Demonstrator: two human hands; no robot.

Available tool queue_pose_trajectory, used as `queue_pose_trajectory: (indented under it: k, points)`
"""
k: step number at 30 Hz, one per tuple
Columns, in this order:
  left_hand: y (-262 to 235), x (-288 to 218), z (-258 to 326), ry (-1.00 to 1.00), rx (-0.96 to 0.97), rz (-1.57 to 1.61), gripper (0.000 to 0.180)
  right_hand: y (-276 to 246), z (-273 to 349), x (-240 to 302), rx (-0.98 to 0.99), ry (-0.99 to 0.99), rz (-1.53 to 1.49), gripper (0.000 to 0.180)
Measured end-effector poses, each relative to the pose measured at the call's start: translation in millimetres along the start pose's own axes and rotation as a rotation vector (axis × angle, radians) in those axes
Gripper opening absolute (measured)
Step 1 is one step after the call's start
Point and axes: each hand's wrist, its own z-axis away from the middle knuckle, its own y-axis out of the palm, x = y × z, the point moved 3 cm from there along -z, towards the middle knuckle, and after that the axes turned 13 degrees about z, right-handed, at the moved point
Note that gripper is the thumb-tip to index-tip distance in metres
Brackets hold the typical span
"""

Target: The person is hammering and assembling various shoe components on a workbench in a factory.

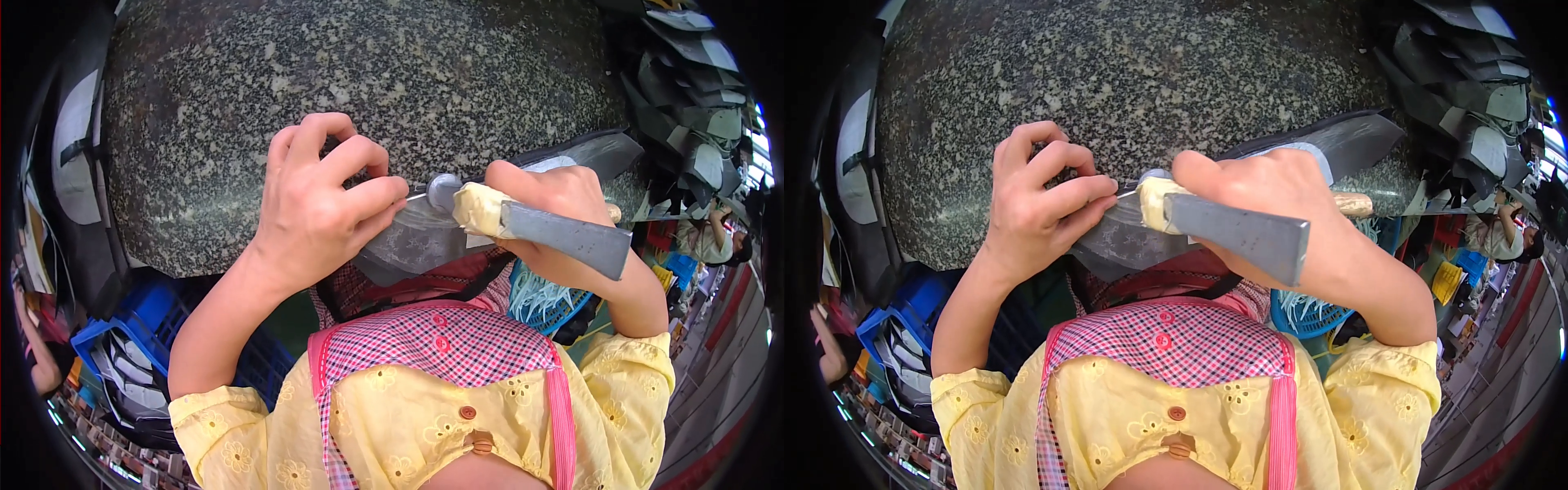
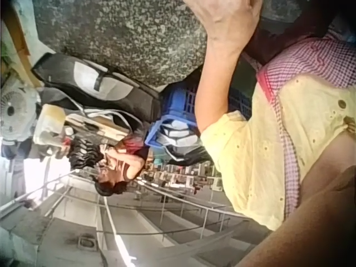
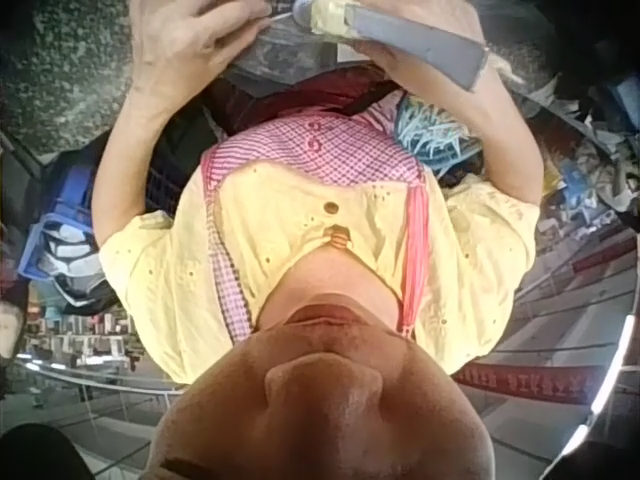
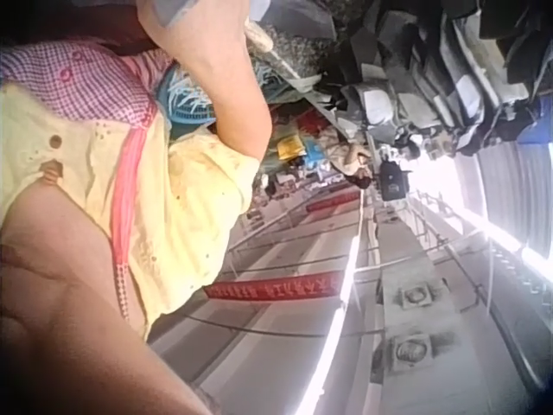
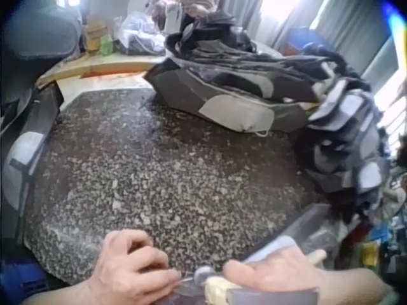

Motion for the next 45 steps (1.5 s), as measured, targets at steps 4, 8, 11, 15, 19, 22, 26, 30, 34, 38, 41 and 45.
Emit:
queue_pose_trajectory:
  k: [4, 8, 11, 15, 19, 22, 26, 30, 34, 38, 41, 45]
  points:
    - [2, -7, 1, 0.055, 0.022, -0.109, 0.023, -3, 2, 1, -0.109, 0.051, -0.015, 0.025]
    - [3, -6, 6, 0.057, 0.005, -0.087, 0.025, 2, -5, 9, -0.146, 0.025, -0.099, 0.027]
    - [3, -10, 16, -0.017, -0.104, -0.108, 0.029, 5, -5, 9, -0.118, 0.022, -0.079, 0.027]
    - [12, -24, 27, -0.141, -0.174, -0.173, 0.029, 4, -5, 9, -0.097, 0.010, -0.038, 0.027]
    - [16, -24, 30, -0.227, -0.249, -0.081, 0.023, 6, -2, 12, -0.076, 0.055, -0.045, 0.028]
    - [17, -23, 29, -0.199, -0.257, -0.065, 0.022, 13, 5, 14, -0.181, 0.116, -0.120, 0.027]
    - [17, -24, 29, -0.175, -0.247, -0.091, 0.022, 15, 5, 18, -0.226, 0.175, -0.150, 0.025]
    - [20, -25, 31, -0.130, -0.226, -0.149, 0.022, 0, 5, 14, -0.405, 0.277, -0.258, 0.022]
    - [21, -29, 28, -0.107, -0.195, -0.209, 0.022, 4, 3, 22, -0.266, 0.210, -0.084, 0.021]
    - [22, -32, 29, -0.092, -0.178, -0.266, 0.022, 6, -6, 9, -0.465, 0.198, -0.172, 0.022]
    - [26, -36, 26, -0.064, -0.228, -0.291, 0.013, 18, 1, 21, -0.337, 0.165, -0.066, 0.022]
    - [30, -40, 26, -0.030, -0.222, -0.399, 0.012, 6, -6, 12, -0.358, 0.097, -0.042, 0.021]
